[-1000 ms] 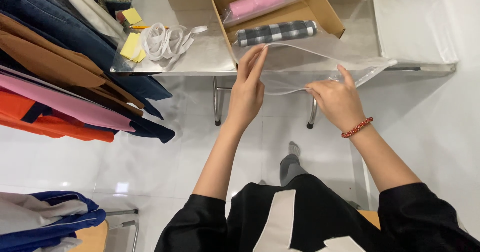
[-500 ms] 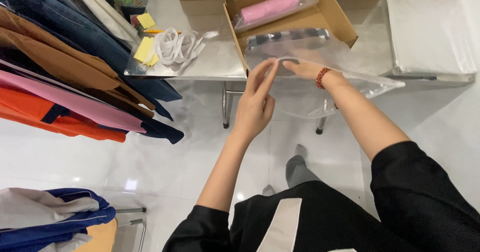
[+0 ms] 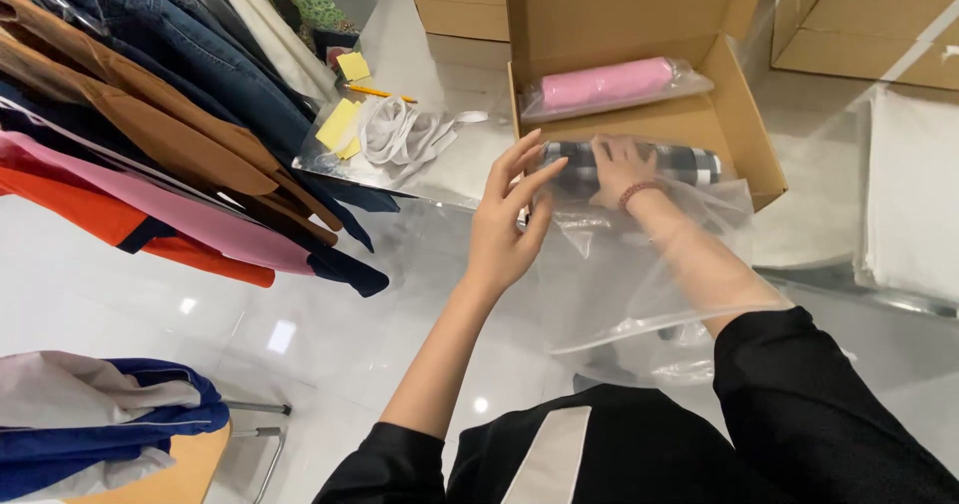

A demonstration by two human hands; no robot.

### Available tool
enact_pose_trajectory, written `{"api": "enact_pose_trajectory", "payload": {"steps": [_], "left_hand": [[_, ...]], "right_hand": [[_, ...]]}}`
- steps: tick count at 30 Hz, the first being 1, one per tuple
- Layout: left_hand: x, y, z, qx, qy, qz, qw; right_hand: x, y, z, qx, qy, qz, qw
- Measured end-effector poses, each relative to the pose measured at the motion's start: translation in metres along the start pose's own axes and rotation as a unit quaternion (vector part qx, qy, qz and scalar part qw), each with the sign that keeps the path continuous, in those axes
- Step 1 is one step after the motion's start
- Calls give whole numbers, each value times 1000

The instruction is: The person places a plastic-wrapped item into a cardboard box, closes the box, and ties it with a white ribbon. They then open another box, remove a folded plaid garment from a plastic bag, and hang it on a clothing rack.

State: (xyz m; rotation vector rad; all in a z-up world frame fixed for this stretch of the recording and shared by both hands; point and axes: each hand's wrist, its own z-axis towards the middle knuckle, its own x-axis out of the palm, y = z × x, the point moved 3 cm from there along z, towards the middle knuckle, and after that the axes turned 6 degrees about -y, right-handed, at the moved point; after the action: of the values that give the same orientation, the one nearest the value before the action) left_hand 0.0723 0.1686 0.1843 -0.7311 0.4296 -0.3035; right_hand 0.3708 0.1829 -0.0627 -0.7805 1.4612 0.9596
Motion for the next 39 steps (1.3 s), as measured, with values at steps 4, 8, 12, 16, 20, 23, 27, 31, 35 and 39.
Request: {"api": "enact_pose_trajectory", "payload": {"steps": [4, 8, 12, 16, 20, 23, 27, 31, 35, 39], "left_hand": [[23, 24, 25, -54, -1, 19, 998], [44, 46, 46, -84, 8, 40, 996], [66, 68, 61, -82, 2, 68, 994], [83, 108, 82, -81, -13, 94, 992], [96, 145, 107, -139, 7, 182, 973], [109, 190, 116, -205, 45, 214, 954], [128, 187, 123, -336, 122, 91, 930], [155, 211, 108, -401, 115, -1, 909], [159, 239, 101, -374, 40, 27, 926], [143, 231, 98, -339, -68, 66, 936]], "right_hand": [[6, -3, 11, -33, 9, -10, 999], [24, -13, 30, -32, 15, -87, 996], [12, -27, 39, -88, -22, -67, 994], [-69, -23, 30, -163, -80, -27, 983], [-118, -31, 31, -294, -306, -9, 905], [-159, -25, 12, -333, -381, -21, 862], [-179, -18, -3, -363, -460, 52, 809], [-195, -13, -16, -383, -480, 72, 786], [-188, -15, -11, -356, -541, 33, 761], [-182, -26, -2, -403, -535, 25, 742]]}}
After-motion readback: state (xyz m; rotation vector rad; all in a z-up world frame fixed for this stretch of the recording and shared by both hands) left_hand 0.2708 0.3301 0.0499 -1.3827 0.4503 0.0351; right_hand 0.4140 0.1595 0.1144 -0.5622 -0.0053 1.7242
